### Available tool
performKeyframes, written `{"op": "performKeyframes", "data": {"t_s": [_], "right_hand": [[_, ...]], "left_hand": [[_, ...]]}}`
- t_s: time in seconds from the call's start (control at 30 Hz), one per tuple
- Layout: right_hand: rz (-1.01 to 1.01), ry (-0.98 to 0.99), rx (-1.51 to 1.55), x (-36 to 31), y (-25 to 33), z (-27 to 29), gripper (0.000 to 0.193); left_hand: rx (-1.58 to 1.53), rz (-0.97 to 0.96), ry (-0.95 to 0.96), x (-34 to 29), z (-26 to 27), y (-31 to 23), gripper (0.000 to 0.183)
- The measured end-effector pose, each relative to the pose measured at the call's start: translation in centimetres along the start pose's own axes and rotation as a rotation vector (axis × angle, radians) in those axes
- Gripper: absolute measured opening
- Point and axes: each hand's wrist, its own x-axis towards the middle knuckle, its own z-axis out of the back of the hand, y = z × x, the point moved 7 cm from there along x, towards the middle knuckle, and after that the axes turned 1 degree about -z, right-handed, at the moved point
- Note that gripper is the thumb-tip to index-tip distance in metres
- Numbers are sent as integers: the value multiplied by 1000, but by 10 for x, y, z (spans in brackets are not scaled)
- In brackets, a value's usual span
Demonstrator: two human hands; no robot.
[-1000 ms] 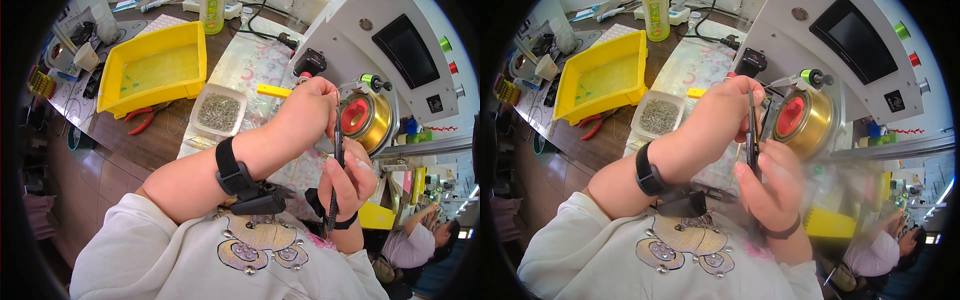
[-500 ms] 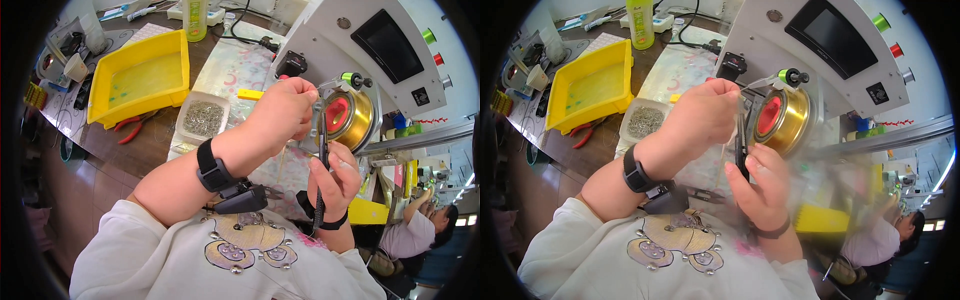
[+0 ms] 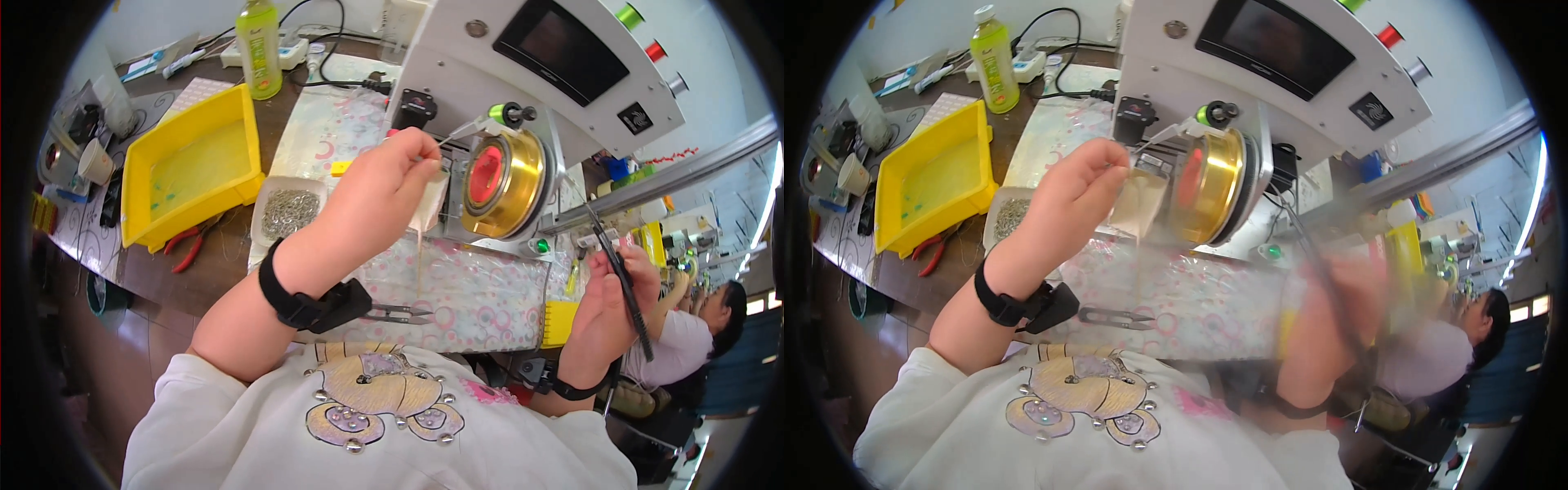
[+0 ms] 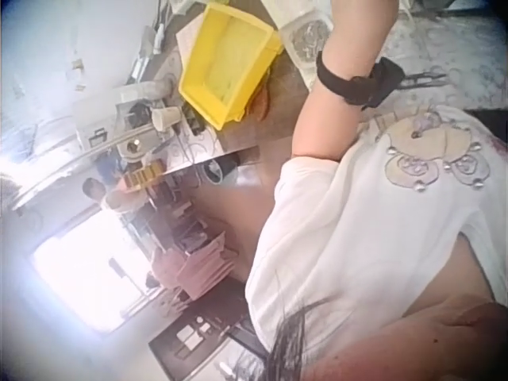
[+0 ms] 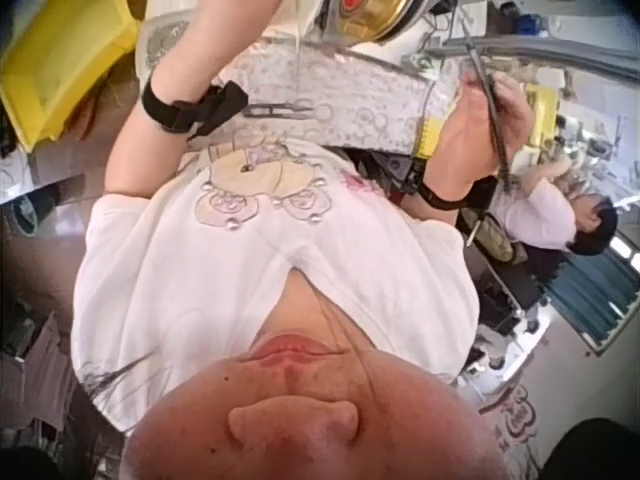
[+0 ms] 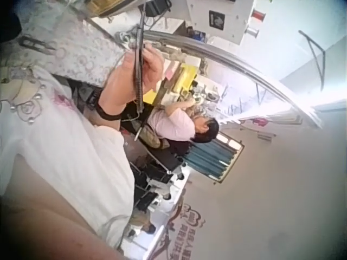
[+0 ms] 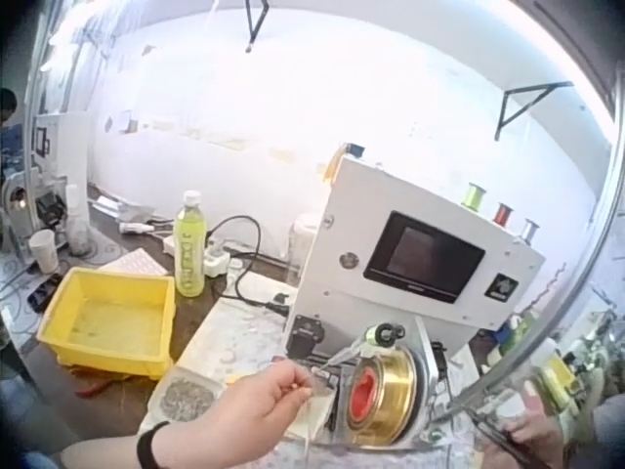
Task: Manually assemble and glue small electronic or mechanical parts using a specialized winding machine and adhesive.
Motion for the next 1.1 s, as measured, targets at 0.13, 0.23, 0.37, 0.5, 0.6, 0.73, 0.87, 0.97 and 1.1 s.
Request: {"op": "performKeyframes", "data": {"t_s": [0.13,0.23,0.37,0.5,0.6,0.73,0.87,0.97,1.1], "right_hand": [[-165,46,239,8,-5,11,28],[-178,68,267,12,-3,9,29],[-224,201,439,21,-2,-10,32],[-312,174,459,33,-11,-40,33],[-219,371,420,47,-11,-66,33],[133,770,-76,70,4,-86,33],[308,988,-236,82,14,-118,31],[298,1191,-125,80,10,-133,31],[296,1154,-110,75,9,-143,29]], "left_hand": [[248,-69,18,-4,6,-9,7],[340,-84,51,-7,7,-8,7],[325,-108,64,-6,8,-4,6],[360,-360,-38,-9,10,-9,8],[346,-400,-59,-11,13,-9,12],[342,-471,-85,-13,15,-11,19],[451,-415,-43,-13,19,-10,19],[545,-536,-83,-10,18,-13,19],[549,-614,-29,-7,13,-7,16]]}}
